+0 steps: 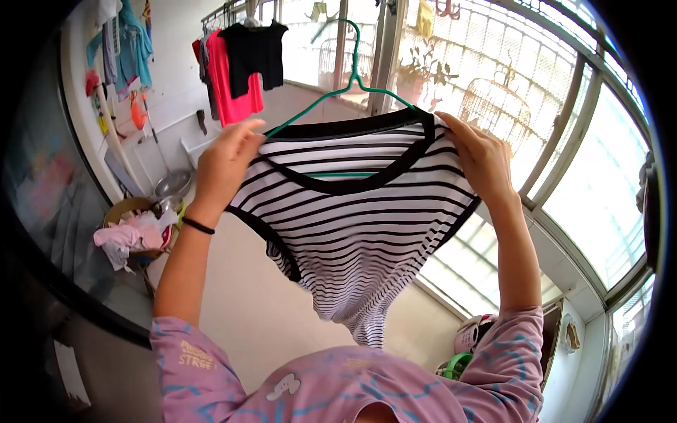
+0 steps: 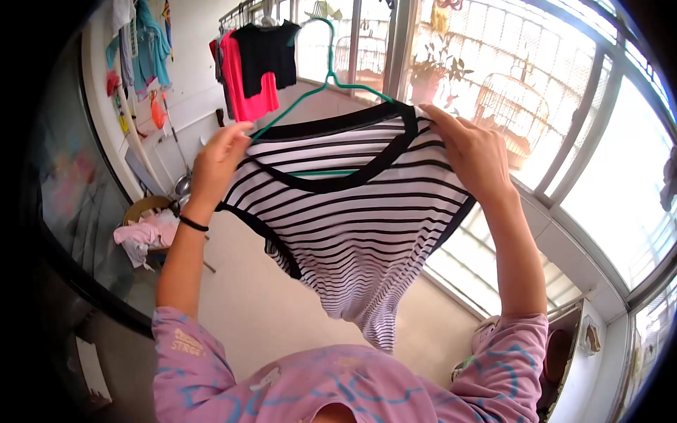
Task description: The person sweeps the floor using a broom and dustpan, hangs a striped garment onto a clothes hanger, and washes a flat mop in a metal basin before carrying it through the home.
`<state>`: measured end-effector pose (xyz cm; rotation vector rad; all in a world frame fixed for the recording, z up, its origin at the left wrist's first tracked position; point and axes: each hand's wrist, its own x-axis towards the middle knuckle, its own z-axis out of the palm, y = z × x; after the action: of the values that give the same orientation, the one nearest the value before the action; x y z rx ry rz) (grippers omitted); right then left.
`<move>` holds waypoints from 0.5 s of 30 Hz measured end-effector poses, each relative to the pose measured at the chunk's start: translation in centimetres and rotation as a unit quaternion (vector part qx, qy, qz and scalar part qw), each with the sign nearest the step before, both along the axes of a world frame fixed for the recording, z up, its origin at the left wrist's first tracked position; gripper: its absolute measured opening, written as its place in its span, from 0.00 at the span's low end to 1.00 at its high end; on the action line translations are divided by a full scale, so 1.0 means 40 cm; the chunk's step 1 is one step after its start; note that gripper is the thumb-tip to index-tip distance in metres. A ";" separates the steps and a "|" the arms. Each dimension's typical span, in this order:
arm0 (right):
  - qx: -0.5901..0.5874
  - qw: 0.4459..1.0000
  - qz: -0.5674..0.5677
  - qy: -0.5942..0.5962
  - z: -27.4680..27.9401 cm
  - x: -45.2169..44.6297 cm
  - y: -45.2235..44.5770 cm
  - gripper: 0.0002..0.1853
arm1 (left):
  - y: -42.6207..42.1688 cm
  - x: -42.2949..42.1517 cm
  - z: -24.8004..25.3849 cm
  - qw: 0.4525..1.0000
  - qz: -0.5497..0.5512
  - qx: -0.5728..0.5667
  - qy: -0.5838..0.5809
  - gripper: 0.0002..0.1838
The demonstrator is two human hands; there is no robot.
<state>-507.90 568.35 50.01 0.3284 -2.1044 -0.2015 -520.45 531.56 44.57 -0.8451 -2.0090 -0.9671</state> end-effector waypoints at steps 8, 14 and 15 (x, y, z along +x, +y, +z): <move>0.025 0.948 -0.308 0.072 0.285 -0.014 0.102 0.18 | -0.261 -0.011 -0.304 0.938 -0.076 0.030 -0.337 0.13; 0.014 0.874 -0.470 0.125 0.437 0.003 0.157 0.20 | -0.456 0.200 -0.916 0.818 0.061 -0.022 -0.571 0.14; 0.009 0.865 -0.484 0.135 0.444 0.009 0.177 0.22 | -0.479 0.274 -0.994 0.792 0.095 -0.048 -0.601 0.11</move>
<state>-507.55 575.44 67.77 -0.7467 -1.8112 -0.8006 -509.50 512.41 4.81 0.0780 -3.1234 -1.4833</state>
